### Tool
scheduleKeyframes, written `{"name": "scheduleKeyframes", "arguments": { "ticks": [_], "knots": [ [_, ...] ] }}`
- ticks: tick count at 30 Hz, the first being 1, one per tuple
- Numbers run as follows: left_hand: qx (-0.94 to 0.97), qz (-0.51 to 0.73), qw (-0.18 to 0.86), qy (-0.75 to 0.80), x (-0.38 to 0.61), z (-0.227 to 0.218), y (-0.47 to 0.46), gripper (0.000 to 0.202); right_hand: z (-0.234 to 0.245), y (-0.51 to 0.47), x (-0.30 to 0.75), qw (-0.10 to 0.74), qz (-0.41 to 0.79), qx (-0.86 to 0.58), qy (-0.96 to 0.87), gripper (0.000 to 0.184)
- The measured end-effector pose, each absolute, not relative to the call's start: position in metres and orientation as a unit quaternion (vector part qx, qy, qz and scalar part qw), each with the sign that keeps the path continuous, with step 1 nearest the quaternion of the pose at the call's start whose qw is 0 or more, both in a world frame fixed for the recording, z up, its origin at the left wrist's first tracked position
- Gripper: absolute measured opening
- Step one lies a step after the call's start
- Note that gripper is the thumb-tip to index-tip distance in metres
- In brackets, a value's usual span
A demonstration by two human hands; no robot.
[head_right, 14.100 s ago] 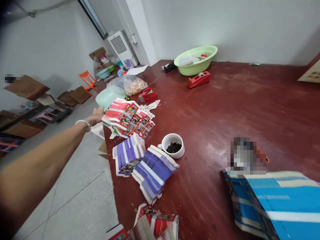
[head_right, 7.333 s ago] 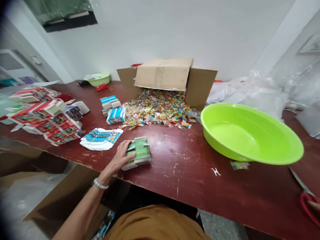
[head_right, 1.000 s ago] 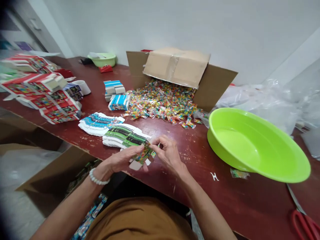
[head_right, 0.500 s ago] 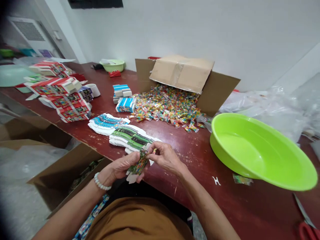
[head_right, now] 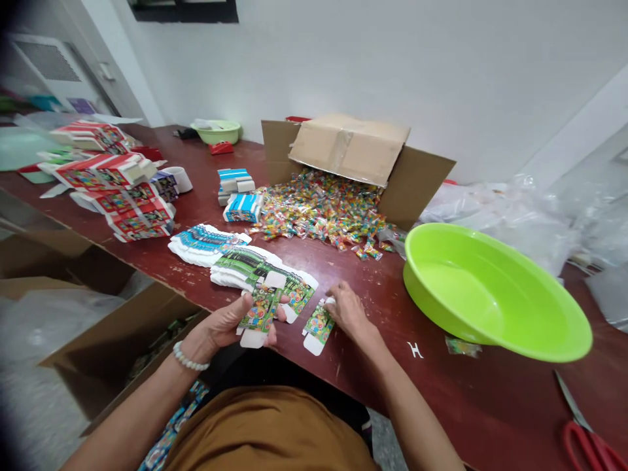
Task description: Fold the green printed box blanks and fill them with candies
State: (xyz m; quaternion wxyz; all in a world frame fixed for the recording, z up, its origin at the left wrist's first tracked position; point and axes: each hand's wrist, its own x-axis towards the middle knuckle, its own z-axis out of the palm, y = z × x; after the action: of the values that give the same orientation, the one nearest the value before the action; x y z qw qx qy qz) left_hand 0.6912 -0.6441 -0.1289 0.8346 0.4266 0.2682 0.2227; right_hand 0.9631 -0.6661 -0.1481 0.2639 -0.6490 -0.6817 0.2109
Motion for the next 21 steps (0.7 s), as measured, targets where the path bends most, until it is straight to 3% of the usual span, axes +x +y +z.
{"name": "scheduleKeyframes", "arguments": {
  "ticks": [3,5,9,15,21],
  "knots": [
    [0.438,0.206,0.835,0.263,0.700,-0.129,-0.645,0.086,-0.122,-0.674,0.929,0.370,0.167,-0.571,-0.714,0.011],
    [0.445,0.202,0.830,0.269,0.705,-0.127,-0.647,0.081,-0.105,-0.677,0.906,0.392,0.178,-0.501,-0.750,0.013],
    [0.455,0.237,0.797,0.320,0.708,-0.118,-0.664,0.074,-0.093,-0.685,0.881,0.394,0.232,-0.466,-0.757,0.005],
    [0.456,0.244,0.764,0.386,0.692,-0.122,-0.670,0.075,-0.112,-0.668,0.884,0.307,0.400,-0.455,-0.734,0.017],
    [0.518,0.176,0.721,0.425,0.686,-0.148,-0.665,0.064,-0.135,-0.664,0.876,0.337,0.437,-0.432,-0.713,0.033]
  ]
}}
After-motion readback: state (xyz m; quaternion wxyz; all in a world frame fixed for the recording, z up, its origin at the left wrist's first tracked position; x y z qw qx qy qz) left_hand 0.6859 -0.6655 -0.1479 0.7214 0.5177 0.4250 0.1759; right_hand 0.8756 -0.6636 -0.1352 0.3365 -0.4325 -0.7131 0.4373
